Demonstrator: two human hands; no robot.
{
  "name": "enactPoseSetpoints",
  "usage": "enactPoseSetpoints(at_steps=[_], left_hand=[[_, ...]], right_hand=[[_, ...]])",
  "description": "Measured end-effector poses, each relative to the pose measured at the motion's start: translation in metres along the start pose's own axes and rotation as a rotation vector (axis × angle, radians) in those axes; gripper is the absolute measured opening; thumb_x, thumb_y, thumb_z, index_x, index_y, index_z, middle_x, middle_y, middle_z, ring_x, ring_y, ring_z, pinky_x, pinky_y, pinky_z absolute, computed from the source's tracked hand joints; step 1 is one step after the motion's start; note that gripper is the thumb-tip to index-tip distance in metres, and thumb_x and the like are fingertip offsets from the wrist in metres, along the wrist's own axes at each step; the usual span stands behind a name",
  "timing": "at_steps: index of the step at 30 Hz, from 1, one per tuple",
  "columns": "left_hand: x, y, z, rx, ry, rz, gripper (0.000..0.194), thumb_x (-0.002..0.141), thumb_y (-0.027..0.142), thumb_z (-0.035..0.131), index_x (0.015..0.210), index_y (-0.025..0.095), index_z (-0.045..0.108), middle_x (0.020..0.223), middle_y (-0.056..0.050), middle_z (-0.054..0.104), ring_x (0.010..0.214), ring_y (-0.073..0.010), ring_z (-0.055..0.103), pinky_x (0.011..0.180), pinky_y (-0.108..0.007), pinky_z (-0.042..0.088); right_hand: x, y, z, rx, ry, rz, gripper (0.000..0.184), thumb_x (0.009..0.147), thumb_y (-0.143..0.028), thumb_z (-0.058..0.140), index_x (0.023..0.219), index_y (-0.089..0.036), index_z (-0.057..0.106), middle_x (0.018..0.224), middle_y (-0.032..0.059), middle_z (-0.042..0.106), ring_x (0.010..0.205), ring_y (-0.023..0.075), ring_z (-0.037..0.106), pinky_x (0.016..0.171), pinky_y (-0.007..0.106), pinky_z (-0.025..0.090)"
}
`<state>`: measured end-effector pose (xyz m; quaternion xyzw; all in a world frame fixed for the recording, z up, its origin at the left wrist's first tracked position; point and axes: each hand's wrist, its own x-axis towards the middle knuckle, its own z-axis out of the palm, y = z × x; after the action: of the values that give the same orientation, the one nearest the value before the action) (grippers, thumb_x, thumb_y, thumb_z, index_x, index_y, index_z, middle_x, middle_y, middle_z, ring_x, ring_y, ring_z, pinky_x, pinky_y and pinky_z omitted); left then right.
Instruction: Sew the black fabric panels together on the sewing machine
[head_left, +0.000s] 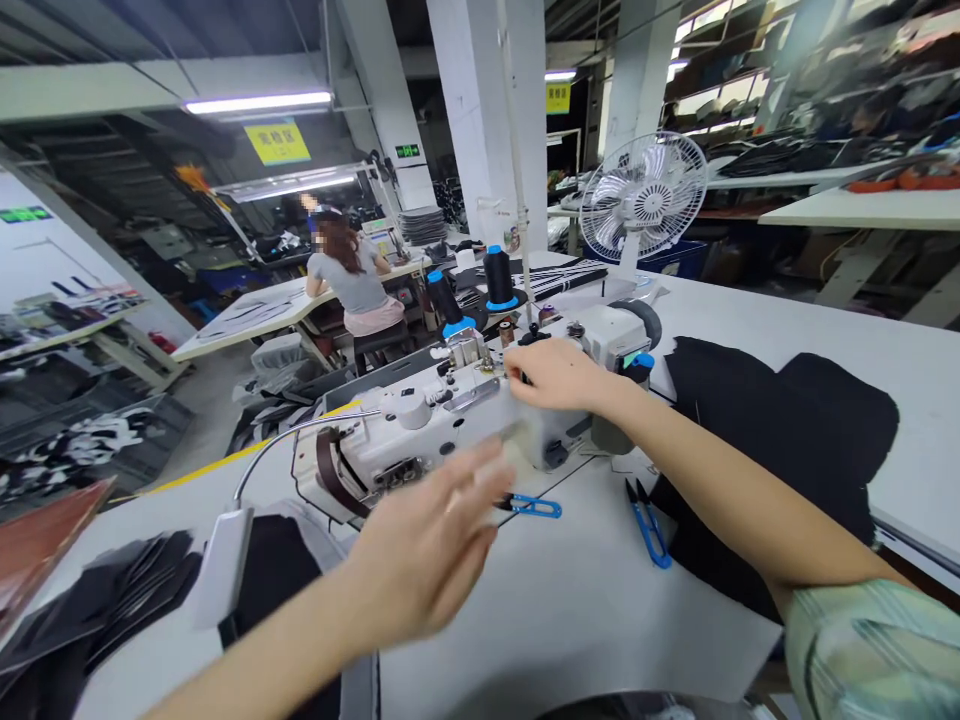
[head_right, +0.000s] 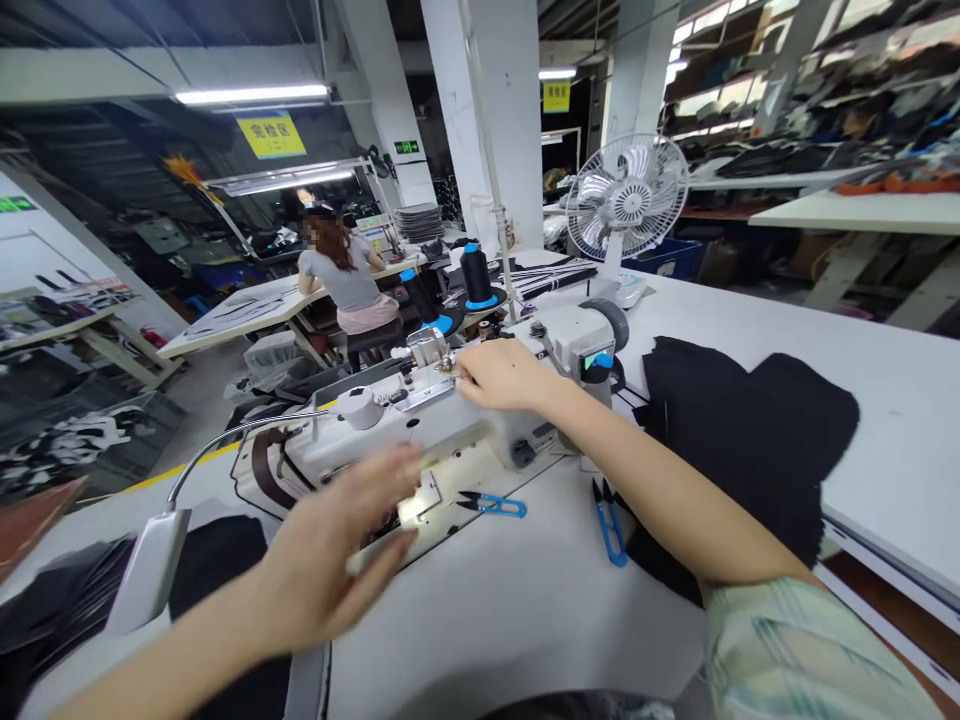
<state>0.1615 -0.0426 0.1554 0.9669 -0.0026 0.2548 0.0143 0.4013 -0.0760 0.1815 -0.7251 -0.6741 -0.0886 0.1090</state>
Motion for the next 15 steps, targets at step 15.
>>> enactPoseSetpoints(at_steps=[15], left_hand=[[-0.144, -0.033, -0.003, -0.139, -0.169, -0.446, 0.028, 0.09, 0.029, 0.04, 0.091, 0.027, 0.068, 0.086, -0.001, 0.073, 0.075, -0.0168, 0.071, 0.067, -0.018, 0.058]], right_hand=[[0.024, -0.005, -0.008, 0.062, 0.128, 0.138, 0.013, 0.072, -0.018, 0.051, 0.073, -0.019, 0.063, 0.075, 0.0023, 0.065, 0.068, 0.0165, 0.054, 0.059, 0.026, 0.029]])
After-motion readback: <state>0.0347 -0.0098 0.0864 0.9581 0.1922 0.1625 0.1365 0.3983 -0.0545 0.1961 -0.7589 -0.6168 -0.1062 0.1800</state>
